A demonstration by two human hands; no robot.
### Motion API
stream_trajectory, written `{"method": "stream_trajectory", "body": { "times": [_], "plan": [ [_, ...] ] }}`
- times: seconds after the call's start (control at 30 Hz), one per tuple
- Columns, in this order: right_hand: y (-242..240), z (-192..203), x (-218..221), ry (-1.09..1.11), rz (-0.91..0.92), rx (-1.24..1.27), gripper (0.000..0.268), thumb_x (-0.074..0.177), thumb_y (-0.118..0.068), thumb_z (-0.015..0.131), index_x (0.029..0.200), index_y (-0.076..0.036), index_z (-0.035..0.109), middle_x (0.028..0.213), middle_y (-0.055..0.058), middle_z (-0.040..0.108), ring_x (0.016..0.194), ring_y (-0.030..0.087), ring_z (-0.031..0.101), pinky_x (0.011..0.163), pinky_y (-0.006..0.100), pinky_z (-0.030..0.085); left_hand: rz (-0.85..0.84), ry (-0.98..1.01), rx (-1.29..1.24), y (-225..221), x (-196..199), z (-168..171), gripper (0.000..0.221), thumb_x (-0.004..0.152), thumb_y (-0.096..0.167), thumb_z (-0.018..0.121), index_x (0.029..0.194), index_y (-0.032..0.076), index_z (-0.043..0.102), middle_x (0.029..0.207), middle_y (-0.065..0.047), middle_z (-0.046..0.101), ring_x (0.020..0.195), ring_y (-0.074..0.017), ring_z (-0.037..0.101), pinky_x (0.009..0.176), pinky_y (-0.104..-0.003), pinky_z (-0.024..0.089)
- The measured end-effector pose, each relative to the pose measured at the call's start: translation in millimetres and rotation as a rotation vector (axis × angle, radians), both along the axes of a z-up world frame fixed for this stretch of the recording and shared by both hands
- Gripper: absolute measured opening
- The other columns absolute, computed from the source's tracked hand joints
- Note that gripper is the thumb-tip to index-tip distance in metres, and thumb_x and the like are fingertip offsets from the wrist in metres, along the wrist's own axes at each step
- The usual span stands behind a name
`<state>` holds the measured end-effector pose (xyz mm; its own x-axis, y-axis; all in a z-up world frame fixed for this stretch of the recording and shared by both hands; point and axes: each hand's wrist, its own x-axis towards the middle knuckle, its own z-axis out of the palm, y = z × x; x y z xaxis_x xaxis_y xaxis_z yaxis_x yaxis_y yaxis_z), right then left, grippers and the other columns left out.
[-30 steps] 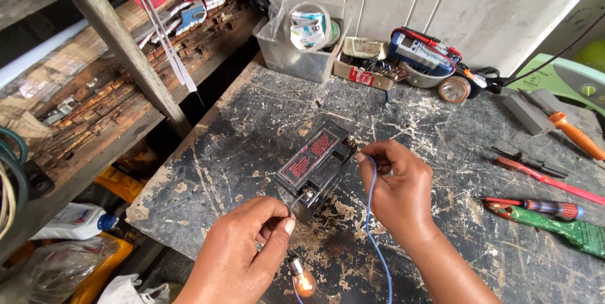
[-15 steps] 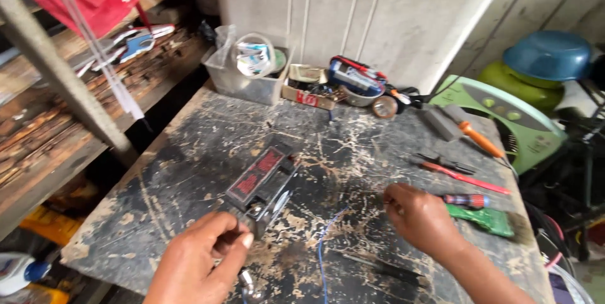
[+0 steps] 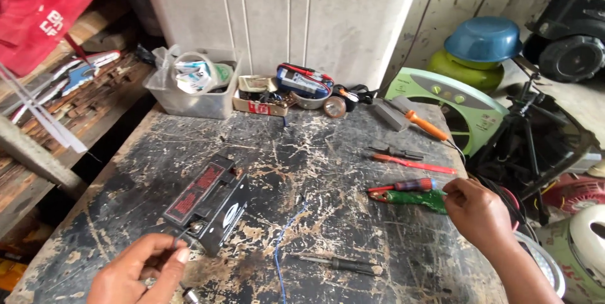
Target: Disassembling a small electronic component using a screwdriver and pliers on a workbench
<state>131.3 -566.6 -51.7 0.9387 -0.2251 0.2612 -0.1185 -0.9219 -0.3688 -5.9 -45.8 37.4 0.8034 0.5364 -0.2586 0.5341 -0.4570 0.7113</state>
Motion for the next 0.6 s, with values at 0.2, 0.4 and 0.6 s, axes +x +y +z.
{"method": "stream_trajectory", "body": {
  "times": [0.2,0.4,0.6],
  "plan": [
    [4,10,21,-0.047,0.037,0.002,0.014,0.089,-0.016,0.074,0.102,-0.016,0.079,0.096,-0.003,0.075,0.084,0.016,0.073,0.064,0.036,0.054,0.015,-0.019,0.059,3,5,-10,0.034,0.088,0.033,0.075,0.122,0.029,0.080,0.114,0.000,0.079,0.120,-0.0226,0.071,0.108,-0.041,0.063],
    [4,13,92,0.290,0.078,-0.260,0.032,0.088,-0.043,0.072,0.120,-0.037,0.076,0.122,0.001,0.075,0.110,0.026,0.073,0.086,0.042,0.059,0.025,-0.454,0.046,17,3,-43,0.013,0.085,0.023,0.078,0.090,0.013,0.084,0.075,-0.001,0.079,0.073,-0.0090,0.066,0.076,-0.024,0.054],
    [20,14,126,0.424,0.058,-0.369,0.022,0.090,-0.036,0.072,0.109,-0.036,0.082,0.104,-0.014,0.086,0.096,0.017,0.081,0.077,0.034,0.060,-0.143,-0.113,-0.148,23,-4,6,0.022,0.098,0.030,0.066,0.109,0.017,0.078,0.099,0.001,0.075,0.082,-0.0133,0.067,0.071,-0.036,0.046]
  ]
}}
